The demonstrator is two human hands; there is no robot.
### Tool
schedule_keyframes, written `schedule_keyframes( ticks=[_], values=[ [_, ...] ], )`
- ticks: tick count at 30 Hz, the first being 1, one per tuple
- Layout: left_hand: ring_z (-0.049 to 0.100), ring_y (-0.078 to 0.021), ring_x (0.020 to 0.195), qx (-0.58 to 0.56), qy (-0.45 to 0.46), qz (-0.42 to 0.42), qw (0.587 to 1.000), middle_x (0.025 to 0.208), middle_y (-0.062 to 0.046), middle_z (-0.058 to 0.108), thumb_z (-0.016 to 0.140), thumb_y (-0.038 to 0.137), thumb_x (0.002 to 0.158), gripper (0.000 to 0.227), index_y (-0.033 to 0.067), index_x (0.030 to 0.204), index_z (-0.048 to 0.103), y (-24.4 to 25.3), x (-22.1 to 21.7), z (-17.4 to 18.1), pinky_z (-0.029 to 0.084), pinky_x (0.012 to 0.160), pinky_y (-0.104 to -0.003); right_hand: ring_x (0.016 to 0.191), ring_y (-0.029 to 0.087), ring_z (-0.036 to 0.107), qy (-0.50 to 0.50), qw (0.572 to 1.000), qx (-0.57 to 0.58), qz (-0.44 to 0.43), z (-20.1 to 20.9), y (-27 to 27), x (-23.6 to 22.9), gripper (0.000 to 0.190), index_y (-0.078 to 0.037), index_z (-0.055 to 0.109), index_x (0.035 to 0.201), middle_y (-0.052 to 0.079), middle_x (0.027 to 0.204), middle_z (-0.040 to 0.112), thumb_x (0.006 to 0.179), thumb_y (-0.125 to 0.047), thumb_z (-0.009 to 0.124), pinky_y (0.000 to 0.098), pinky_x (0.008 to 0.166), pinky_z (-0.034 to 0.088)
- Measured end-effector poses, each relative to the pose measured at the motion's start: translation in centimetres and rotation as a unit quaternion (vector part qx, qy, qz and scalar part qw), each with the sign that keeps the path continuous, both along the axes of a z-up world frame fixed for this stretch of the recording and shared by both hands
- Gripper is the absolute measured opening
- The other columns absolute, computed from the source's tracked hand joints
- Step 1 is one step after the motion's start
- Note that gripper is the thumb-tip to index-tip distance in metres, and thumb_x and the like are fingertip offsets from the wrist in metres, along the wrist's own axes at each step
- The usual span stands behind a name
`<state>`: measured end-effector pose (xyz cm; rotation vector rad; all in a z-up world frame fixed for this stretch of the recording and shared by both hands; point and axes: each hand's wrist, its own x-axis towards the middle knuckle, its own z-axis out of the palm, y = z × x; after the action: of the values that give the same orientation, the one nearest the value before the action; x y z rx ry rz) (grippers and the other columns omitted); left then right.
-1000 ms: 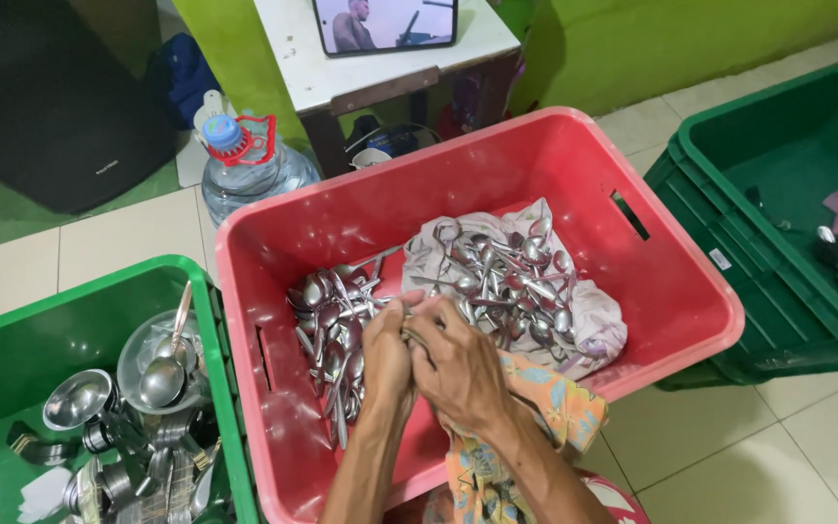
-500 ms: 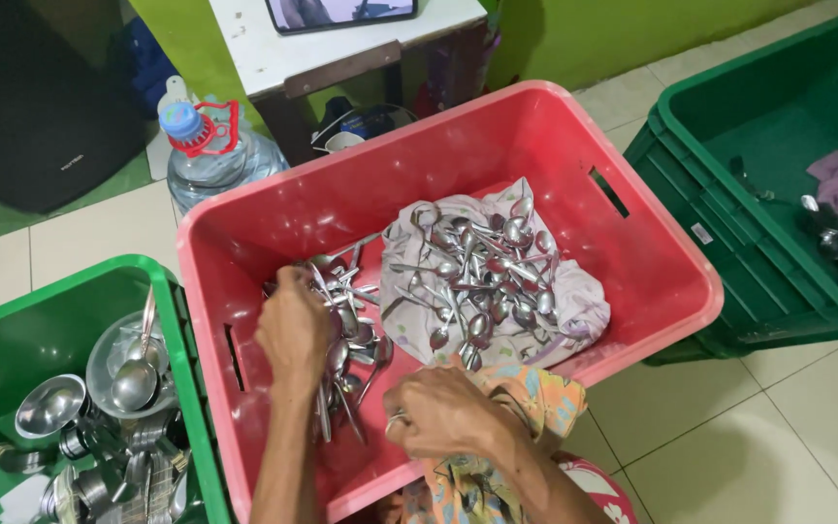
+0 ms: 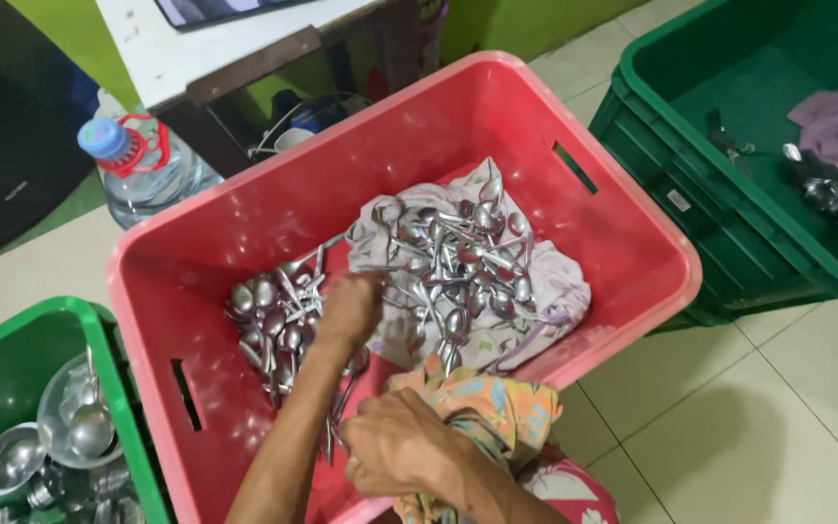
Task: Wiping spoons and forks with a cloth and sorting them into bins.
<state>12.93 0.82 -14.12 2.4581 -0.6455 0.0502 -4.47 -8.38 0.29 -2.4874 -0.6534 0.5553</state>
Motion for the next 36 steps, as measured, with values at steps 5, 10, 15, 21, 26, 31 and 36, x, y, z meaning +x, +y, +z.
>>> schedule_keyframes(
  ticks=[5, 10, 15, 21, 26, 31, 36],
  values=[
    [0.066, -0.0315, 0.095, 0.326, -0.158, -0.180, 0.915, 0.099, -0.012, 0.071, 0.059, 0.014, 0.083, 0.015, 0.0114, 0.093, 0.071, -1.0, 3.7, -12.8, 0.054, 0.078, -0.045, 0.089, 0.040, 0.058, 0.028, 0.996, 0.032, -0.077, -5.9, 2.1, -1.1, 0.026, -0.007, 0.074, 0.092, 0.017, 0.094, 0.066, 0.096, -0.028, 0.059, 0.0491, 0.086, 0.044],
    [0.057, -0.0257, 0.102, 0.491, -0.155, -0.237, 0.824, 0.106, -0.009, 0.071, 0.054, 0.021, 0.096, 0.021, 0.0158, 0.099, 0.074, -1.8, 4.8, -14.6, 0.042, 0.089, -0.042, 0.087, 0.045, 0.063, 0.092, 0.996, 0.004, -0.013, -5.1, 2.2, 0.6, 0.026, 0.002, 0.076, 0.091, 0.025, 0.093, 0.071, 0.090, -0.018, 0.060, 0.0538, 0.083, 0.046],
    [0.066, -0.0338, 0.100, 0.472, -0.112, -0.241, 0.841, 0.100, -0.016, 0.075, 0.050, 0.018, 0.090, 0.031, 0.0062, 0.112, 0.069, -1.8, 4.2, -14.6, 0.042, 0.090, -0.051, 0.091, 0.045, 0.062, 0.108, 0.994, 0.014, -0.026, -3.7, 1.8, 0.7, 0.026, 0.000, 0.075, 0.096, 0.025, 0.098, 0.070, 0.090, -0.021, 0.061, 0.0537, 0.086, 0.046],
    [0.029, -0.0026, 0.041, 0.479, -0.239, -0.077, 0.841, 0.055, 0.012, 0.039, 0.035, 0.033, 0.115, 0.037, 0.0145, 0.085, 0.047, -5.1, 1.0, -2.2, 0.031, 0.034, -0.024, 0.089, 0.045, 0.066, 0.089, 0.996, 0.028, 0.000, -7.9, 3.9, -1.2, 0.028, 0.000, 0.074, 0.097, 0.026, 0.098, 0.072, 0.090, -0.022, 0.060, 0.0543, 0.084, 0.047],
    [0.057, -0.0202, 0.062, 0.188, -0.213, -0.151, 0.947, 0.082, -0.010, 0.056, 0.041, 0.005, 0.101, 0.023, -0.0014, 0.122, 0.046, -8.7, -0.8, 3.6, 0.058, 0.056, -0.037, 0.091, 0.043, 0.064, -0.006, 0.995, 0.069, -0.070, -11.0, 4.0, -0.5, 0.022, -0.004, 0.074, 0.095, 0.020, 0.100, 0.072, 0.093, -0.019, 0.058, 0.0521, 0.089, 0.043],
    [0.064, -0.0345, 0.061, 0.208, -0.026, -0.060, 0.976, 0.083, -0.021, 0.069, 0.040, 0.016, 0.099, 0.020, 0.0017, 0.105, 0.053, -6.2, 2.1, -1.4, 0.052, 0.055, -0.048, 0.072, 0.045, 0.068, 0.070, 0.997, 0.018, -0.016, -3.1, -0.6, 2.5, 0.024, 0.000, 0.072, 0.090, 0.023, 0.087, 0.071, 0.085, -0.021, 0.061, 0.0567, 0.066, 0.052],
    [0.074, -0.0350, 0.079, -0.019, 0.172, 0.055, 0.983, 0.099, -0.019, 0.077, 0.048, 0.018, 0.101, 0.027, -0.0016, 0.106, 0.066, -3.7, -1.7, 8.3, 0.059, 0.073, -0.046, 0.068, 0.027, 0.064, 0.108, 0.972, 0.110, -0.175, -2.2, -4.0, 3.9, 0.021, -0.007, 0.067, 0.089, 0.012, 0.082, 0.067, 0.091, -0.026, 0.058, 0.0435, 0.067, 0.054]
  ],
)
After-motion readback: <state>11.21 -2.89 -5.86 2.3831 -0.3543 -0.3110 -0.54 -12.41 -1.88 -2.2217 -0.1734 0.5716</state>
